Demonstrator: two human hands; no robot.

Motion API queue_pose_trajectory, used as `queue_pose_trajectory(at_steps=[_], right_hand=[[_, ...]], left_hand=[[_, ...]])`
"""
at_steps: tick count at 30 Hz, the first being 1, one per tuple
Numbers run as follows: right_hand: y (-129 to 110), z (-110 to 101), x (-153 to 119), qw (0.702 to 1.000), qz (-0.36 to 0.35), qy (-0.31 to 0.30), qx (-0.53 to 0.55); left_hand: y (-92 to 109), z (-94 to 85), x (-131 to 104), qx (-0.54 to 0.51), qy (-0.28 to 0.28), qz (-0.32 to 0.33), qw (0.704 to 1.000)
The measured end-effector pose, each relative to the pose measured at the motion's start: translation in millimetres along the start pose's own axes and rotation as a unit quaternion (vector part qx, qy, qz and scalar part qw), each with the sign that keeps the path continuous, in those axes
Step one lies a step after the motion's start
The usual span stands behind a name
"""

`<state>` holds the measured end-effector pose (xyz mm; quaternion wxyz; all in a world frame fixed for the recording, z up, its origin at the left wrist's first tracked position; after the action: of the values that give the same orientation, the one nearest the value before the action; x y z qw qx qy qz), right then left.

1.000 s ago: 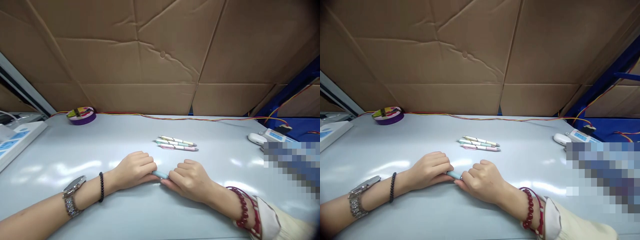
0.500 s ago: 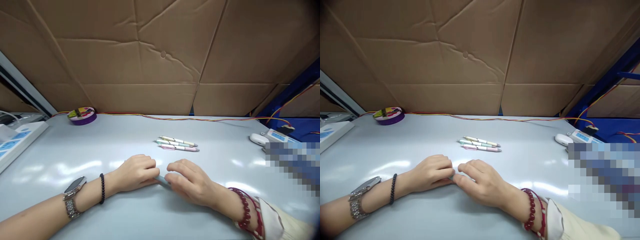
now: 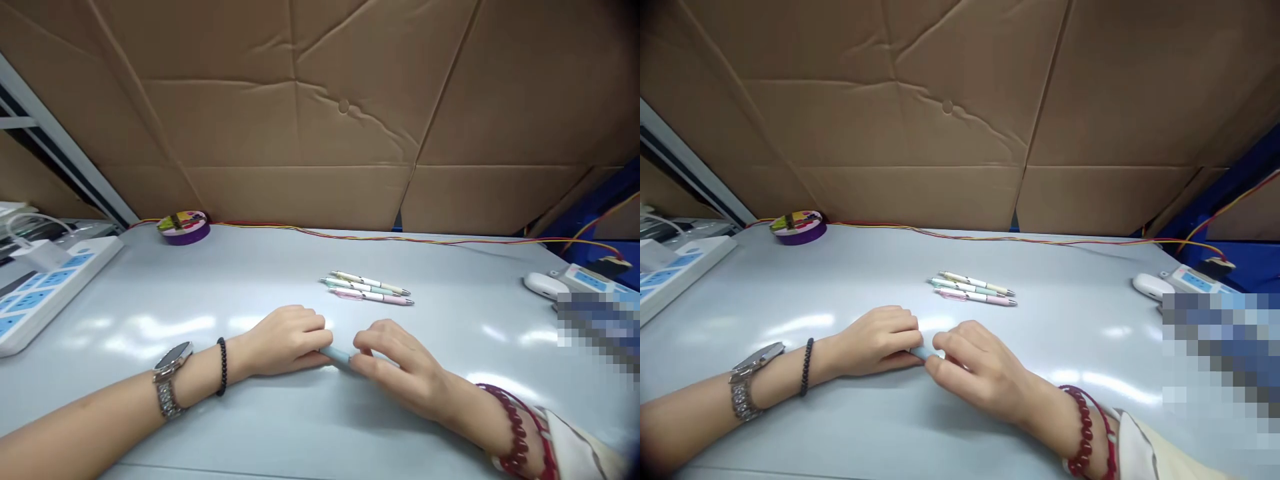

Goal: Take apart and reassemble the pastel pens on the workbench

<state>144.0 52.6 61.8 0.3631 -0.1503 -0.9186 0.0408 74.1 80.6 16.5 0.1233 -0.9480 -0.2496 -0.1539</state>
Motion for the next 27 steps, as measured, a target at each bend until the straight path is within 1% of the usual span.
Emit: queue_pose_trajectory(at_steps=[3, 6, 7, 11, 12, 14, 19, 21, 24, 27], right_hand=[[3, 1, -1, 1.0, 0.018, -0.003, 0.009], [2, 0, -2, 1.0, 0.007, 0.005, 0.004], [3, -1, -2, 1.0, 0.014, 0.006, 0.004], [17, 0, -3, 0.995, 0.095, 0.005, 0.044], [19, 0, -4, 0.993, 0.105, 0.009, 0.056], [19, 1, -5, 0.992, 0.101, 0.02, 0.071], [20, 6, -11, 0.992, 0.056, 0.055, 0.099], [24, 6, -12, 0.989, 0.062, 0.066, 0.121], [29, 8, -11, 0.986, 0.079, 0.061, 0.133], [28, 9, -11, 0.987, 0.081, 0.051, 0.127]], left_hand=[[0, 1.6, -1, -0.005, -0.007, -0.001, 1.0], [-1, 2.9, -1, -0.011, -0.012, -0.004, 1.0], [-1, 2.8, -1, -0.012, -0.011, -0.003, 1.0], [0, 1.1, 0, -0.007, 0.0, 0.0, 1.0], [0, 1.0, 0, -0.005, 0.001, 0.0, 1.0], [0, 0.7, 0, -0.002, 0.003, 0.001, 1.0], [0, 1.7, -1, 0.002, 0.0, 0.0, 1.0], [0, 2.3, -1, -0.002, -0.003, 0.0, 1.0], [-1, 2.4, -1, -0.008, -0.003, -0.003, 1.0], [0, 2.0, 0, -0.011, -0.001, -0.002, 1.0]])
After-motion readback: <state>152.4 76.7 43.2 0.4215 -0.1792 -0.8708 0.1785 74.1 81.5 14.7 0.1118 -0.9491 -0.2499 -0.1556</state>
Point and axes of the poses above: each hand's wrist, its own x-axis towards the middle knuckle, its own z-axis out of the palm, y = z × x, the point moved 10 cm from there along x, towards the middle knuckle, and after that the axes turned 7 degrees about x, right-handed, at the moved point
